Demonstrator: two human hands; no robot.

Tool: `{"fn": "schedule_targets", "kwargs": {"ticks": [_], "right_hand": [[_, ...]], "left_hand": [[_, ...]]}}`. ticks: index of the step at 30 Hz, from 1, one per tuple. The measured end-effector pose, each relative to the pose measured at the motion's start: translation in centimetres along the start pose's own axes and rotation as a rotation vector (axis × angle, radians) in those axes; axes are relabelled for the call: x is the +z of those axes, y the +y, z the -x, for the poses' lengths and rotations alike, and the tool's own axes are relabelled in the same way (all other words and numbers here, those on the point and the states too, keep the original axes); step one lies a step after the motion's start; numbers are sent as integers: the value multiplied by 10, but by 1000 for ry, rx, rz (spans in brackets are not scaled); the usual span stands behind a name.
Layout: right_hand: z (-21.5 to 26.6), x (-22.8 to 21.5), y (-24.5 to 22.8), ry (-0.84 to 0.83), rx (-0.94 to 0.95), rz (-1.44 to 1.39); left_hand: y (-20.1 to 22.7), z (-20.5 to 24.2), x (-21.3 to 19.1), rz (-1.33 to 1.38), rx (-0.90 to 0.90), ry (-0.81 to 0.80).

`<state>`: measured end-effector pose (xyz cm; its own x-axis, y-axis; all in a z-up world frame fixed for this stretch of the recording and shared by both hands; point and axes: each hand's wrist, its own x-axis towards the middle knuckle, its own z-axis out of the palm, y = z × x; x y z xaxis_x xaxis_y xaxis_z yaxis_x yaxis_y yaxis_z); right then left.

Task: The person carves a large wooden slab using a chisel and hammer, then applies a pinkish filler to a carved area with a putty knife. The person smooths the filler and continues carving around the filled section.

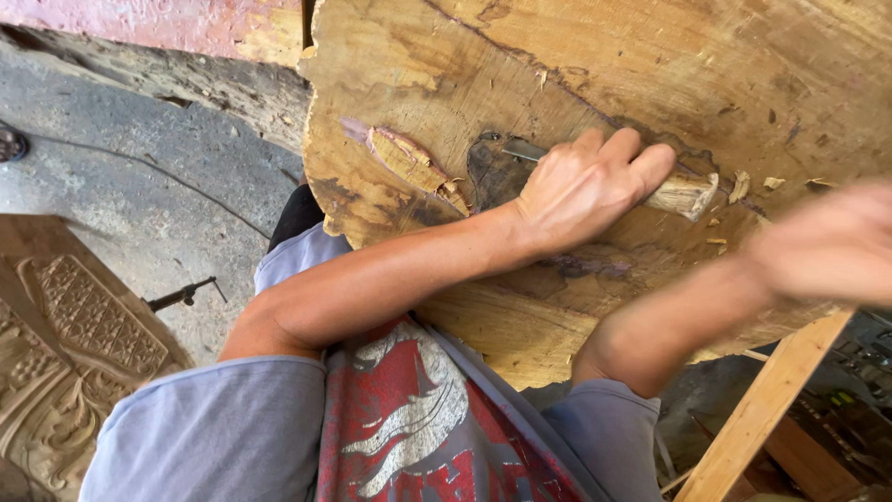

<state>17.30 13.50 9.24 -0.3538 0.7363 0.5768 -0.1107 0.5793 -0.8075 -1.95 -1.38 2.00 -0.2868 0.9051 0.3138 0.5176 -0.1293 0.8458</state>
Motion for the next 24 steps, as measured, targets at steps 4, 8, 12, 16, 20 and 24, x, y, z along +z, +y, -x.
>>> {"fn": "schedule_targets", "kwargs": {"ticks": [4,8,12,16,20,24], "right_hand": [[5,33,-17,-11,-15,-4],[12,53,-39,-18,-29,9],[49,66,-25,-145,-169,268],[70,40,-33,115,-189,101],[84,17,-51,205,-8,126],[76,22,-56,115,6,119]], "left_hand": [[-1,5,-2,30,41,-45],[-10,11,-3,64,79,-97],[-13,10,-10,95,232,-233],[-5,0,-41,71,302,-350],[-28,-31,-82,317,203,194],[-49,-43,-109,466,6,-229]]}}
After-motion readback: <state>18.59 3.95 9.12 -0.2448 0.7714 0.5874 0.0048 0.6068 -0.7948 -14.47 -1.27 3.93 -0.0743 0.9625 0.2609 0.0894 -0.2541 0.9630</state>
